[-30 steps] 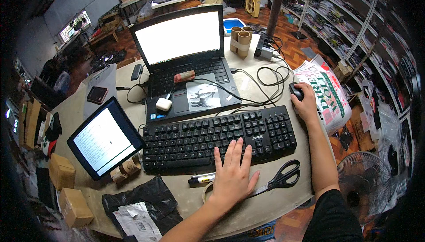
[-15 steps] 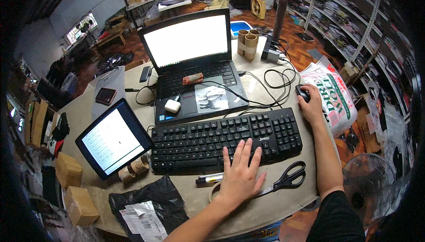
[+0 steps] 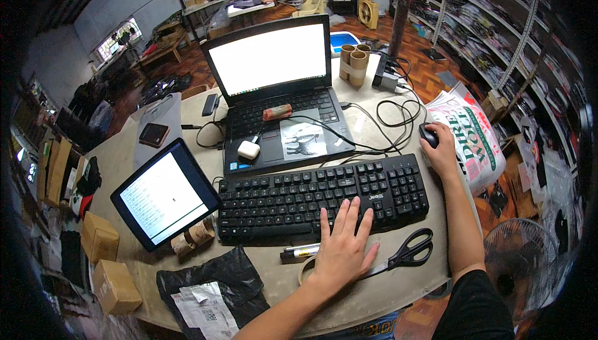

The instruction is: The person unpacks a black cap from a plastic mailer, places it on the desk, and interacts with a laptop using a keyboard and mouse. They then open a second black mailer using scissors, remove a black mesh cap, and adjust its strap.

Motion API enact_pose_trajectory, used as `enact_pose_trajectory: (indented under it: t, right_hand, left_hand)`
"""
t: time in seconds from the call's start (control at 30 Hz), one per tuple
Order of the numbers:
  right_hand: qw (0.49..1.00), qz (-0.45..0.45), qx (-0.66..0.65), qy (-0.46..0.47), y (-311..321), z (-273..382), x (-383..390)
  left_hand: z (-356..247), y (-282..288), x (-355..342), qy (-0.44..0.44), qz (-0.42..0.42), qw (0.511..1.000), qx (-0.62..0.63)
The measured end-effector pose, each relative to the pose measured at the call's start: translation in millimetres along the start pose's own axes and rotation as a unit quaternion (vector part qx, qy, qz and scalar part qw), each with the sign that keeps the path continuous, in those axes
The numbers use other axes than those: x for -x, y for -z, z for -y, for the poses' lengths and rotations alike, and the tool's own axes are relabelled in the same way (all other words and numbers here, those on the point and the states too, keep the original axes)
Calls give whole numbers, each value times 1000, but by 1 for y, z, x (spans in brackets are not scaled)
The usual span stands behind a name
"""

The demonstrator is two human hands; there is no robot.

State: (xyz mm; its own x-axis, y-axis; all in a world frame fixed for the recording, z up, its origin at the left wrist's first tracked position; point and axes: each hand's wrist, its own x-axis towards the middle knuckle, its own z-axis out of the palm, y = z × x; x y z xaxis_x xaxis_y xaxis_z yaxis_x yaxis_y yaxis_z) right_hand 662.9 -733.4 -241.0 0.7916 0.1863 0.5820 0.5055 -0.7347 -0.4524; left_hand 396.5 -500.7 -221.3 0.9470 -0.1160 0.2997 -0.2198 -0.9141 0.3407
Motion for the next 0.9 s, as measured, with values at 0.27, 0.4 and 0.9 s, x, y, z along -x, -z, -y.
enact_pose_trajectory:
  t: [0.27, 0.4, 0.9]
  right_hand:
    - [1000, 1, -3, -9, 0, 2, 1]
    - [1000, 2, -9, -4, -1, 2, 0]
    - [1000, -7, -8, -19, -5, -10, 0]
  left_hand:
    - [0, 3, 0, 2, 3, 1000, -1]
    - [0, 5, 0, 1, -6, 1000, 7]
    - [-28, 193, 27, -151, -88, 689, 703]
